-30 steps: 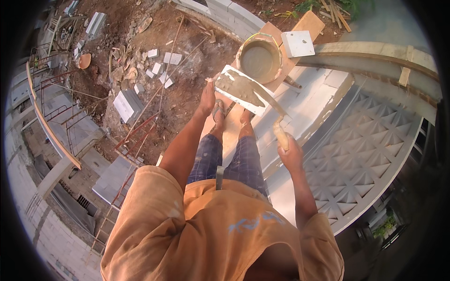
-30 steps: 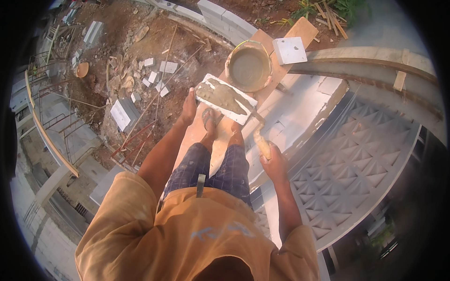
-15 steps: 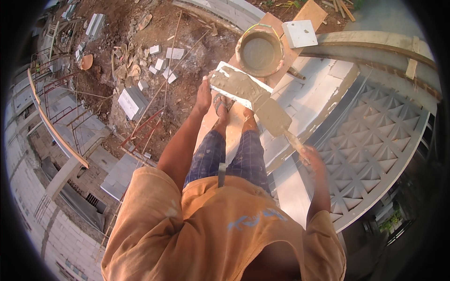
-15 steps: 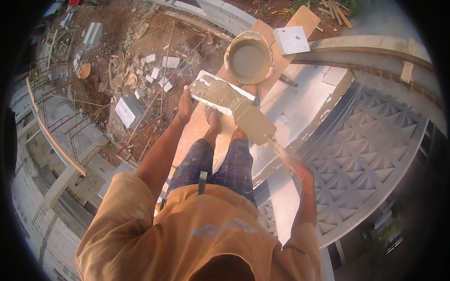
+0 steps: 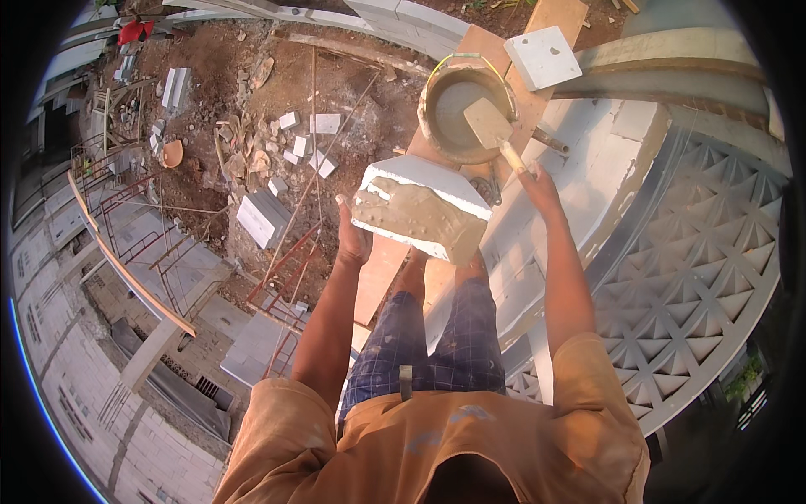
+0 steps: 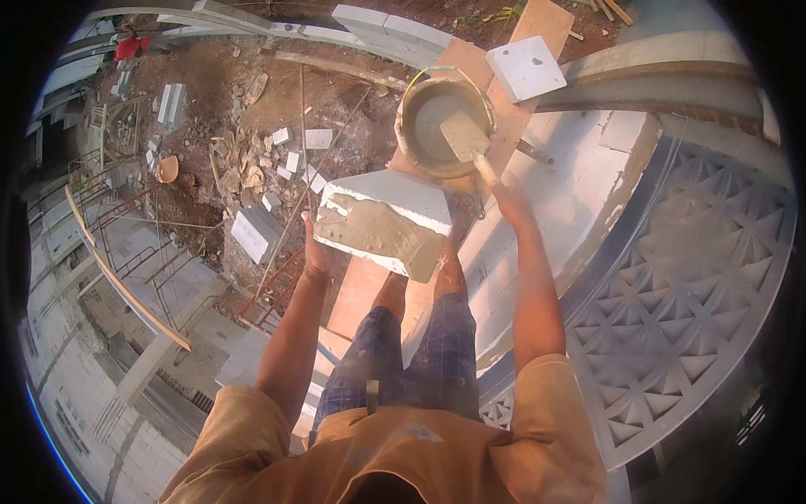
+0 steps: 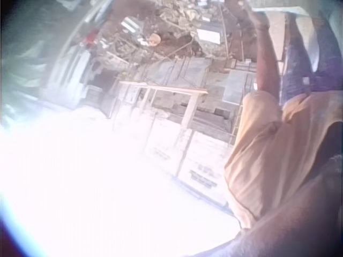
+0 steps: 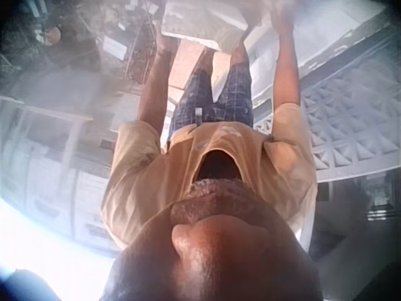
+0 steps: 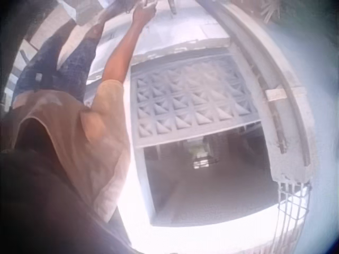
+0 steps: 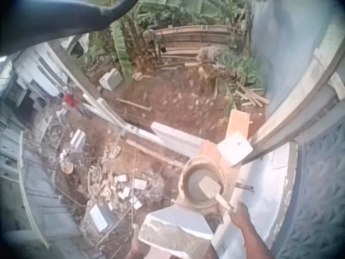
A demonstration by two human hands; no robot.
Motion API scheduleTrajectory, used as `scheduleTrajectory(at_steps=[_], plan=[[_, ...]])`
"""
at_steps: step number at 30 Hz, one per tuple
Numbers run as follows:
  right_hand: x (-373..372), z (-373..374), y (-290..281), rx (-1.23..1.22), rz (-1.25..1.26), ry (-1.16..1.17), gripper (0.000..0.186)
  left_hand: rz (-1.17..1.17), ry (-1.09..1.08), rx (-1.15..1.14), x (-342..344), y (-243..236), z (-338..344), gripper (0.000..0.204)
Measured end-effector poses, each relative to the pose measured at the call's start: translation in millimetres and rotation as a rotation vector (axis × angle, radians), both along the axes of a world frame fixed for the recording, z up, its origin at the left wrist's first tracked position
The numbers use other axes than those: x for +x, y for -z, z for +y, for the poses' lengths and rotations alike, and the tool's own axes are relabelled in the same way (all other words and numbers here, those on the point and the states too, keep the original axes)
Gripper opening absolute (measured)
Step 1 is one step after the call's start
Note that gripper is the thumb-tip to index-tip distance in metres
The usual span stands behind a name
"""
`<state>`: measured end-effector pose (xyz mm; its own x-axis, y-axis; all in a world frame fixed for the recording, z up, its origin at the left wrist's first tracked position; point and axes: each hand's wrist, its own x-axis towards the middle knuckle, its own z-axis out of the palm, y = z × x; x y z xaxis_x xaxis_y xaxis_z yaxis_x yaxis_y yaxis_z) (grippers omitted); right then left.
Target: The person applies mortar to a curved wall section using a trowel, then places and adjusts white tiles along the curve. The person uses a hammer to tap tiles into position and a bucket to hold mortar.
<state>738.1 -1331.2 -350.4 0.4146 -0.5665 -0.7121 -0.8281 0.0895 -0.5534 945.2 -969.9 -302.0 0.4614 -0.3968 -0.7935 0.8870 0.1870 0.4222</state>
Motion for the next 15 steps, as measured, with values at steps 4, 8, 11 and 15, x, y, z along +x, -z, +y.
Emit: scheduleTrajectory(at_steps=[4,8,11,15], plan=[[-14.8,61.4,25.8,-0.635,-0.231,-0.364,0.061,0.017,0.030,0.075,-6.6,24.4,18.5,0.080],[-17.3,110.1,38.8,-0.377,-0.408,-0.520,0.070,-0.014,0.069,-0.149,4.1,65.1,13.2,0.071],[-15.3,121.1,62.9,-0.252,-0.446,-0.571,0.067,-0.097,0.129,-0.152,17.8,89.9,-5.1,0.068],[-2.8,124.8,100.2,-0.089,-0.591,-0.506,0.063,-0.091,0.210,-0.165,37.2,108.2,-17.5,0.068]])
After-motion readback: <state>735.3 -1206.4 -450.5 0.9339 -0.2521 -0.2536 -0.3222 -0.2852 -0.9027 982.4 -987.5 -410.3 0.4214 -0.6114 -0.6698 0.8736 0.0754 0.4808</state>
